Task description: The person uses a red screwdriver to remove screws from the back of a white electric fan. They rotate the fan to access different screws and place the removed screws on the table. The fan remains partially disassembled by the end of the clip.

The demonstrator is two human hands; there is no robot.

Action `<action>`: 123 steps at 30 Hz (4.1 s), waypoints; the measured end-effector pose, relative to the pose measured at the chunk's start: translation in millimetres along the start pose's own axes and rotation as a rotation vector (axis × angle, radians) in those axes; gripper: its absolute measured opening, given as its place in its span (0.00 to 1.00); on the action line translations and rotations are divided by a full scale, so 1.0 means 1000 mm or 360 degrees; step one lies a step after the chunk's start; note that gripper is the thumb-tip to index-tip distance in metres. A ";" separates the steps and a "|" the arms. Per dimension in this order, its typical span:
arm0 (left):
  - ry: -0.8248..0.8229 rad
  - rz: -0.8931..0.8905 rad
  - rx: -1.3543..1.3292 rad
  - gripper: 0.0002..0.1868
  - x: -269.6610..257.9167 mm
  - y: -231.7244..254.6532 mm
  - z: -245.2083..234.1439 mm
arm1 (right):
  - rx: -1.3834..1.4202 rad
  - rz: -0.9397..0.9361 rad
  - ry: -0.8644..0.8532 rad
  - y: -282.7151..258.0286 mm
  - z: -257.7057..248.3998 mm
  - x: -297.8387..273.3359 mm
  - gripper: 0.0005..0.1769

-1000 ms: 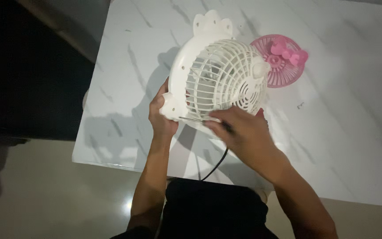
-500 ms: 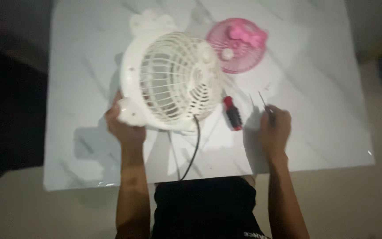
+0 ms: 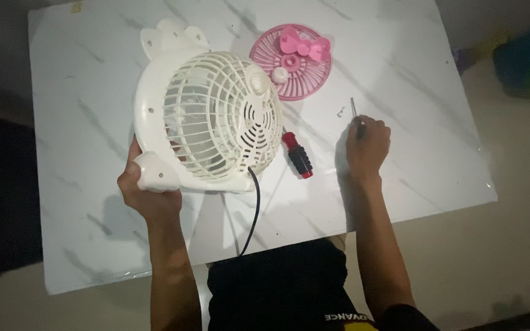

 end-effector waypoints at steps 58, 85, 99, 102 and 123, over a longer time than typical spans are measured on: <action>-0.0485 0.0467 0.0584 0.39 -0.005 0.040 0.047 | -0.0078 -0.1577 -0.0893 -0.194 -0.126 -0.124 0.19; -0.0695 0.0459 0.0969 0.31 0.009 0.040 0.075 | 0.0479 -0.1367 -0.0755 -0.188 -0.110 -0.114 0.34; -0.0479 0.0433 0.0616 0.32 0.010 0.054 0.036 | 0.2088 0.0705 -0.2166 -0.173 -0.061 -0.115 0.34; -0.0427 0.0411 0.0644 0.32 0.012 0.053 0.032 | 0.1235 0.0001 -0.1793 -0.170 -0.070 -0.101 0.34; -0.0397 0.0324 0.0466 0.33 0.024 0.053 0.018 | -0.0078 -0.1414 -0.1078 -0.224 -0.102 -0.121 0.25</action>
Point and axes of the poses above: each hand's wrist, its own x-axis towards the middle knuckle, its own z-axis out of the palm, y = z × x, the point moved 7 cm from there along x, towards the middle knuckle, and after that the axes turned 3 degrees about -y, right-handed, at the moved point
